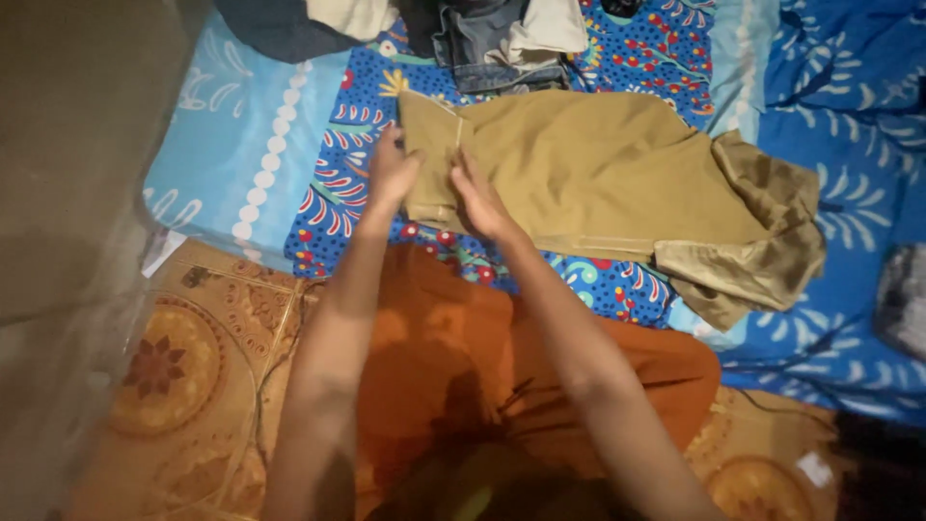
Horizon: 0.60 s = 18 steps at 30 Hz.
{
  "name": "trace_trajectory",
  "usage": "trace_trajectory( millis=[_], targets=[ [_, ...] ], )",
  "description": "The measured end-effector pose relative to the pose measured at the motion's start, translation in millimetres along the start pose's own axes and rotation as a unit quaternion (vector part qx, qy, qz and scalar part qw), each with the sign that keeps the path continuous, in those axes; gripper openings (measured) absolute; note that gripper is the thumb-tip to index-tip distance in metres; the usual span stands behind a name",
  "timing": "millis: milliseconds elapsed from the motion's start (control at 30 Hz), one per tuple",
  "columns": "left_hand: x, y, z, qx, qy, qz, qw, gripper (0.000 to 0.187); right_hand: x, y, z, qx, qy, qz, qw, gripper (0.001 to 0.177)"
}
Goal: The recorder folds several items of clothing on a bed.
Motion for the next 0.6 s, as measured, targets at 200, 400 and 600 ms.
trace_trajectory(
  millis=[200, 400, 600],
  targets=[
    [80.2, 29.2, -103.1, 0.061, 0.012, 0.079, 0.995, 0.037, -33.6, 22.7, 27.9, 0.17, -0.208, -0.055, 0.962, 0.077],
    [165.4, 62.1, -77.2, 0.023, -0.031, 0.318, 0.947, 0.021, -135.1, 20.7, -72.4, 0.032, -0.084, -0.157, 0.984, 0.067],
    [122.4, 38.1, -58.5, 0.153, -0.051, 0.065, 0.985, 0.022, -161.7, 63.5, -38.3, -0.045, 0.119, -0.279, 0.952, 0.057]
  ],
)
Point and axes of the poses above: each hand's wrist, its own y-axis away from the middle knuckle, its own x-axis out of the palm, z = x × y, the point moved 5 cm from there along -y, towards the middle knuckle, and after that the axes turned 8 degrees about y, right-handed, at the moved point
